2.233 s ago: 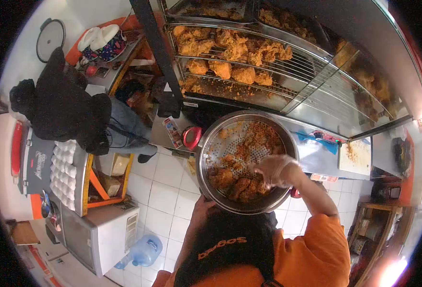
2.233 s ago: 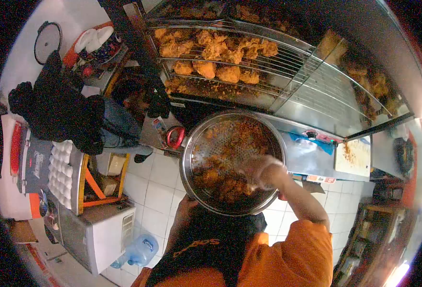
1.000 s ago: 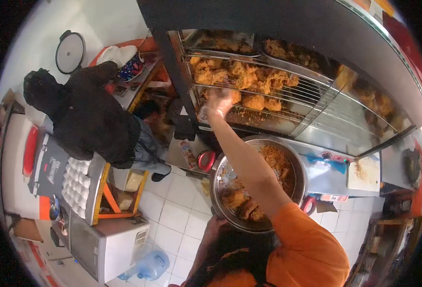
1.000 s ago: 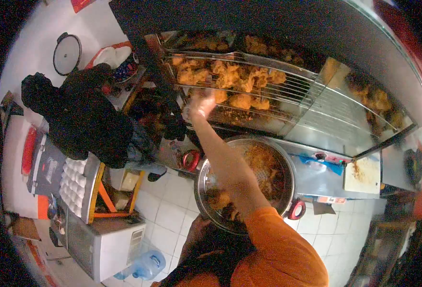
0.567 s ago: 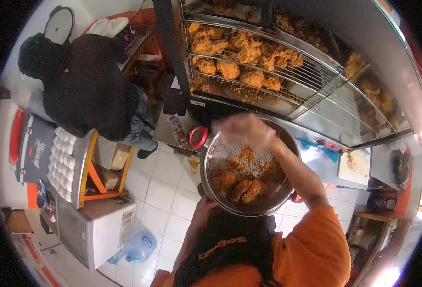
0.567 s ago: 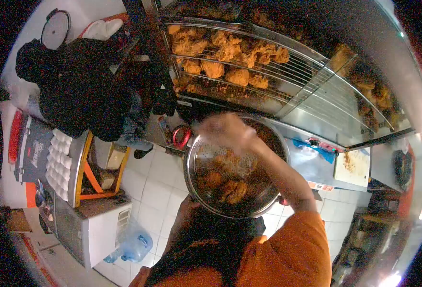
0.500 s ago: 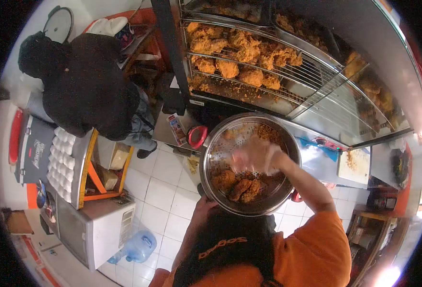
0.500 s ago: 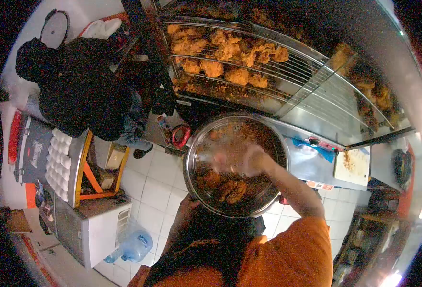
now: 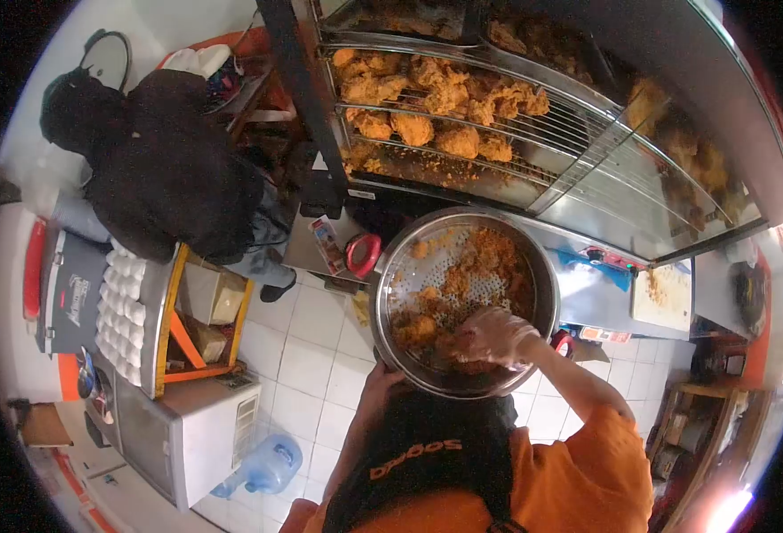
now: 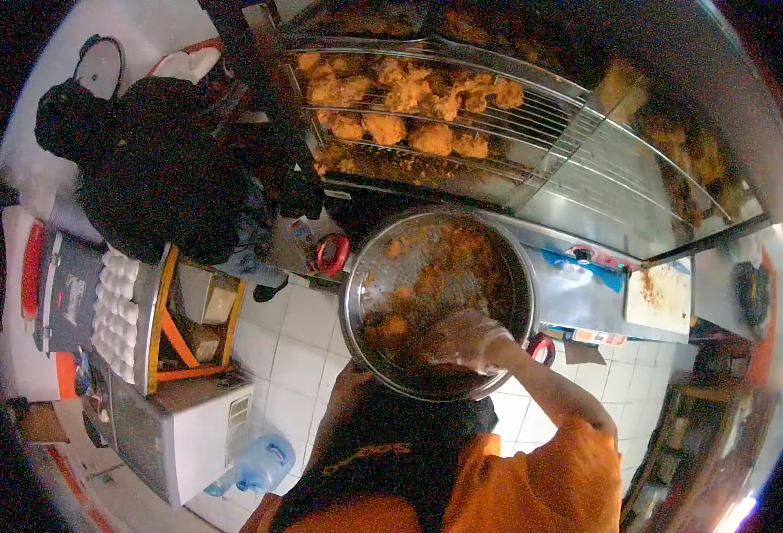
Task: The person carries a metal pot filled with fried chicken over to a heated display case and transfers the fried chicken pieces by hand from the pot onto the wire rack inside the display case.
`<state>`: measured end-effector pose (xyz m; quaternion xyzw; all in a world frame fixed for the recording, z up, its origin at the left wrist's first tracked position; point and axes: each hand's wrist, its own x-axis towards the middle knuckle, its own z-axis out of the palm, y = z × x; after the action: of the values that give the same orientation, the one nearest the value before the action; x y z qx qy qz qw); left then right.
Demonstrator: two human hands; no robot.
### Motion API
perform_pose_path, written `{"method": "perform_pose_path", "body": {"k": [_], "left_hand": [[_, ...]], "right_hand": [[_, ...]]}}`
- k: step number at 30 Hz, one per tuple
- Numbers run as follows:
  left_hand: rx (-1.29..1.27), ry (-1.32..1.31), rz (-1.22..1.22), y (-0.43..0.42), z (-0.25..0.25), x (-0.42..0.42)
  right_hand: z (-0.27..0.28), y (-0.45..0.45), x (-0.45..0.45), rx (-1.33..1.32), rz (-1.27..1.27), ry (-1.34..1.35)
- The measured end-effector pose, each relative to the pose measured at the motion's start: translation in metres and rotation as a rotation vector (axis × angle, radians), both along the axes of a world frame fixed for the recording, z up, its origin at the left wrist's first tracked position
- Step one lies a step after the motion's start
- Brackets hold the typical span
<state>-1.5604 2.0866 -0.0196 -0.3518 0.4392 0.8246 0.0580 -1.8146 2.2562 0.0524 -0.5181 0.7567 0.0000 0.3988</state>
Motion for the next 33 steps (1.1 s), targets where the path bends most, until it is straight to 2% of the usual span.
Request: {"method": "perform_pose_path", "body": {"k": [2,3,6,7,9,10,11,12,14,16,18,21,24,26,29,32,33], "left_hand": [[0.046,0.058,0.047,0.004,-0.019,0.004],[0.070,0.087,0.068,0.006,-0.030,0.007],[-0.062,0.058,-0.008,0.002,-0.020,0.002],[-0.040,0.063,0.004,0.002,-0.016,0.000],[0.001,0.075,0.030,0.005,-0.010,-0.001],[0.012,0.087,0.036,0.005,-0.023,0.003],[0.023,0.100,0.043,0.007,-0.049,0.009],[0.035,0.112,0.050,0.007,-0.062,0.011],[0.060,0.102,0.091,0.007,-0.047,0.008],[0.038,0.016,0.082,0.008,-0.020,0.006],[-0.034,-0.137,0.032,0.004,0.006,-0.003],[0.012,0.119,0.066,0.006,-0.028,0.004],[-0.070,0.100,0.053,0.007,-0.042,0.010],[0.047,0.098,0.079,0.008,-0.036,0.007],[0.098,0.130,0.062,0.006,-0.036,0.010],[0.020,0.118,0.068,0.007,-0.027,0.009],[-0.016,0.105,0.082,0.007,-0.021,0.008]], "right_hand": [[0.047,-0.013,-0.014,-0.016,-0.172,-0.176],[0.032,0.007,-0.024,-0.361,-0.385,-0.550],[0.001,0.017,-0.030,-0.591,-1.232,-1.186],[0.039,-0.001,-0.028,-0.691,-1.218,-1.310],[0.069,-0.013,-0.044,-0.733,-1.063,-1.406],[0.076,-0.018,-0.050,-0.752,-0.980,-1.451],[0.073,-0.022,-0.057,-0.885,-0.935,-1.330],[0.081,-0.029,-0.064,-0.908,-0.944,-1.129],[0.110,-0.047,-0.081,-0.936,-0.955,-0.728],[0.136,-0.067,-0.093,-1.118,-0.867,-0.327],[0.140,-0.083,-0.113,-1.185,-1.014,-0.175],[0.120,-0.094,-0.154,-1.280,-1.138,-0.218],[0.136,-0.107,-0.141,-1.297,-1.141,-0.367],[0.140,-0.115,-0.137,-1.323,-1.142,-0.395],[0.140,-0.127,-0.130,-1.418,-1.191,-0.337],[0.128,-0.127,-0.141,-1.497,-1.199,-0.043],[0.129,-0.112,-0.138,-1.406,-1.194,0.101]]}}
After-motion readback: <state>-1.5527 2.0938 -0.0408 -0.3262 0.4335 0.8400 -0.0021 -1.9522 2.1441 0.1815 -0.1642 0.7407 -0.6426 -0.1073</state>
